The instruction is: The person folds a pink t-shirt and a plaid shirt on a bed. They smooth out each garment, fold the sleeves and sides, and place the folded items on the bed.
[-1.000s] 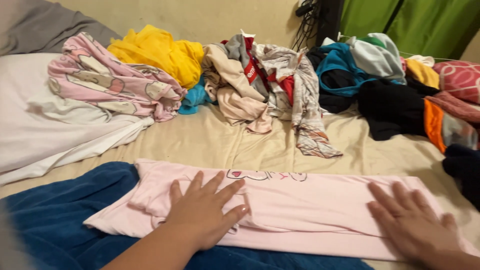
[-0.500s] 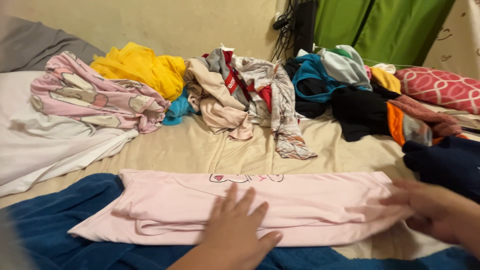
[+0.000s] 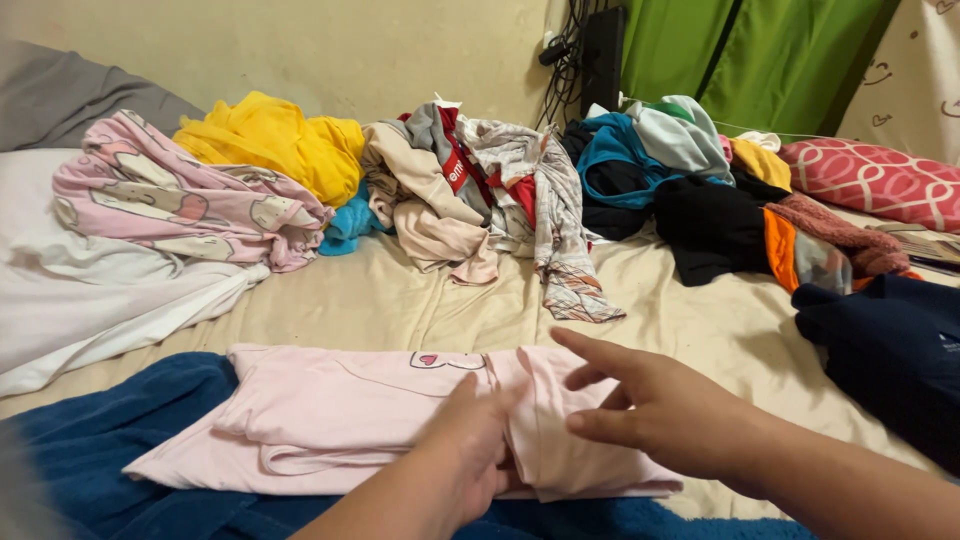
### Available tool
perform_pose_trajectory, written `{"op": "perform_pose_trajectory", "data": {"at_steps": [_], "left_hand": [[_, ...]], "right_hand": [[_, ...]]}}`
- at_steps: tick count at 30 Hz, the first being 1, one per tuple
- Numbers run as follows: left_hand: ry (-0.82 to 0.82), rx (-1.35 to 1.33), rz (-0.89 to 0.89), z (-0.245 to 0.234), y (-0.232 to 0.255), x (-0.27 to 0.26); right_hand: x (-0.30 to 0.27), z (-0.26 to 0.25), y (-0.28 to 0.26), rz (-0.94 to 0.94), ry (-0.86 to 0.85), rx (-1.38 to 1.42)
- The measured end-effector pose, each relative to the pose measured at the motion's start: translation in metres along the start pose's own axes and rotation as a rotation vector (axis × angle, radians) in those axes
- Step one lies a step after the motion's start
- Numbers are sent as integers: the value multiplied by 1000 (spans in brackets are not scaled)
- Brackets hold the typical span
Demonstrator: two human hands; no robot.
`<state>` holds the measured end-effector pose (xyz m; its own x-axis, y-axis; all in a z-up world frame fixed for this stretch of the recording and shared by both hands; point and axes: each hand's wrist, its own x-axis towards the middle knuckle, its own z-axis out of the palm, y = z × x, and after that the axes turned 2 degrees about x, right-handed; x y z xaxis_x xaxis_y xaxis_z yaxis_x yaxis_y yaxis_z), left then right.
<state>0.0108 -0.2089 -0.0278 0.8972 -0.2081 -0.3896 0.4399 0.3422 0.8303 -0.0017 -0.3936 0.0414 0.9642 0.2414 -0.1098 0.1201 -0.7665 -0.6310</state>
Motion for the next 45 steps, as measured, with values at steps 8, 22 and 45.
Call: {"op": "perform_pose_trajectory", "data": {"at_steps": [8, 22, 45], "left_hand": [[228, 603, 170, 24, 4, -14], [285, 853, 174, 20, -10, 4], [298, 1676, 475, 15, -52, 43]], "right_hand": [[8, 6, 70, -63, 270, -126], [7, 31, 60, 292, 179, 234], [20, 33, 90, -68, 191, -492]]}}
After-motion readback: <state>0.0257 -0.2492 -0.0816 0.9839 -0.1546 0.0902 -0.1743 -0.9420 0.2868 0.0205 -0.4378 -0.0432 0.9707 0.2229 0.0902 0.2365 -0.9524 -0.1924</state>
